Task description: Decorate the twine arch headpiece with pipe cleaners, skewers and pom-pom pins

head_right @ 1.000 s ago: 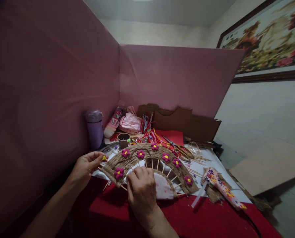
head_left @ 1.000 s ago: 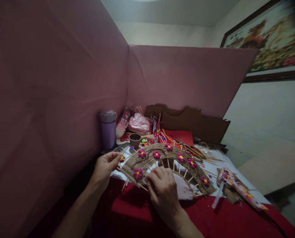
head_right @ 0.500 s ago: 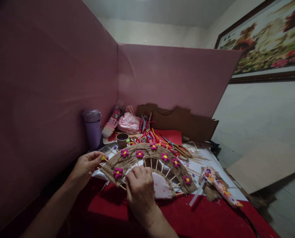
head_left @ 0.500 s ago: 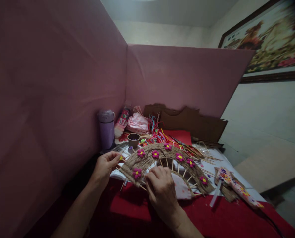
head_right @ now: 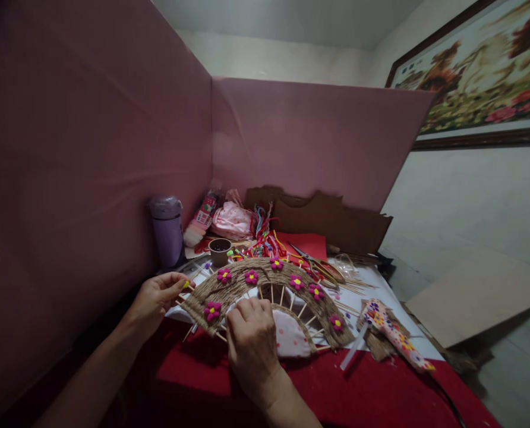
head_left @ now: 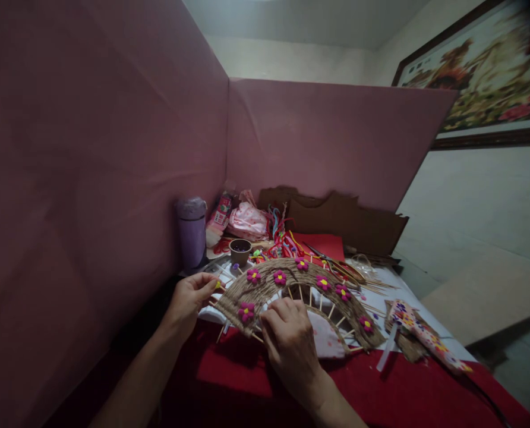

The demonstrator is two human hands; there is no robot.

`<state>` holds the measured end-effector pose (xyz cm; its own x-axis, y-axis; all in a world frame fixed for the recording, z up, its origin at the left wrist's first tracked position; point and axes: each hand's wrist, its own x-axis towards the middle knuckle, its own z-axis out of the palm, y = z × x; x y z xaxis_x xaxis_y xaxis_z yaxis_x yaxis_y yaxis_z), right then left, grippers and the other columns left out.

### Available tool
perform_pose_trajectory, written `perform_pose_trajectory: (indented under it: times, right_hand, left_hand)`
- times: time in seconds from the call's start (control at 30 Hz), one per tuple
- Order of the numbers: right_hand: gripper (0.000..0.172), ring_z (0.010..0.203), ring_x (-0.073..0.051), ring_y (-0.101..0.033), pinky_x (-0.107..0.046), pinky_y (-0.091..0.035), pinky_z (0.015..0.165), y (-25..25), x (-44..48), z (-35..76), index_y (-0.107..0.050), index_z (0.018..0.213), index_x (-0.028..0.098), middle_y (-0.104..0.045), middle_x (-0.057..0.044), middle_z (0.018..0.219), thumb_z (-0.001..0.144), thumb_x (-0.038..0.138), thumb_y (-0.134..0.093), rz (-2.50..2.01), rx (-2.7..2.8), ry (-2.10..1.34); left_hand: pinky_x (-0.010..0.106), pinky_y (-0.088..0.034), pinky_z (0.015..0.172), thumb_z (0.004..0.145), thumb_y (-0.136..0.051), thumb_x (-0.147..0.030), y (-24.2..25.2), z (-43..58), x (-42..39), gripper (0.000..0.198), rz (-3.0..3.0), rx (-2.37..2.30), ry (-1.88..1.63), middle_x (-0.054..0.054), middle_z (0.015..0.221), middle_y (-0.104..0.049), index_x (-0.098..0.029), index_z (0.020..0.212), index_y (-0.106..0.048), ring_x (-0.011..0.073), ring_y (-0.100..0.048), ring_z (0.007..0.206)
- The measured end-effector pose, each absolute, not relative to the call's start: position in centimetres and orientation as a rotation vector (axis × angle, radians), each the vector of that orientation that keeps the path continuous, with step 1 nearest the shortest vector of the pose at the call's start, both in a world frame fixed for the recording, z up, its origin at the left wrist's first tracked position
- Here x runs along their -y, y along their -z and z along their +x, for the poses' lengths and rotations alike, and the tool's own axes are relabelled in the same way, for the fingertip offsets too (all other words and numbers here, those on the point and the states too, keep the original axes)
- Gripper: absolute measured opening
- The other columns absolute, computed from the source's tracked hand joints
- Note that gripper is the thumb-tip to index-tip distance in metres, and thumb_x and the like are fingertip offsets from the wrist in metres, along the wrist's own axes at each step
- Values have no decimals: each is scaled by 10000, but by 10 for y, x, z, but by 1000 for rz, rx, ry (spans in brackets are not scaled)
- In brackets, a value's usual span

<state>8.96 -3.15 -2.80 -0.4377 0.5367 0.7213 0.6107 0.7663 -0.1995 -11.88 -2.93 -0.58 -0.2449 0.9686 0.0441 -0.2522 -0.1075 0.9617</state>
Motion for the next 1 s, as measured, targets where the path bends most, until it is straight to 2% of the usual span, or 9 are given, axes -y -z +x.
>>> perform_pose_trajectory:
  times: [0.5,1.0]
  right_hand:
    - [177,738,-187,-421,-338,-274,675,33,28,88,-519,688,167,-539,-44,751,859,164,-471,-884,2190,188]
    - [213,725,-177,-415,-325,-283,669,33,27,86,-522,676,164,-529,-50,744,870,150,-435,-830,2229,243]
  left_hand:
    - [208,-346,417,514,-781,-443,13,-120,22,380,950,-1220,-1507,39,593,-640,-119,624,-617,105,-513,430]
    - [207,-353,419,563,-764,-422,19,-123,25,343,951,-1202,-1522,24,579,-621,-117,631,-623,98,-508,423]
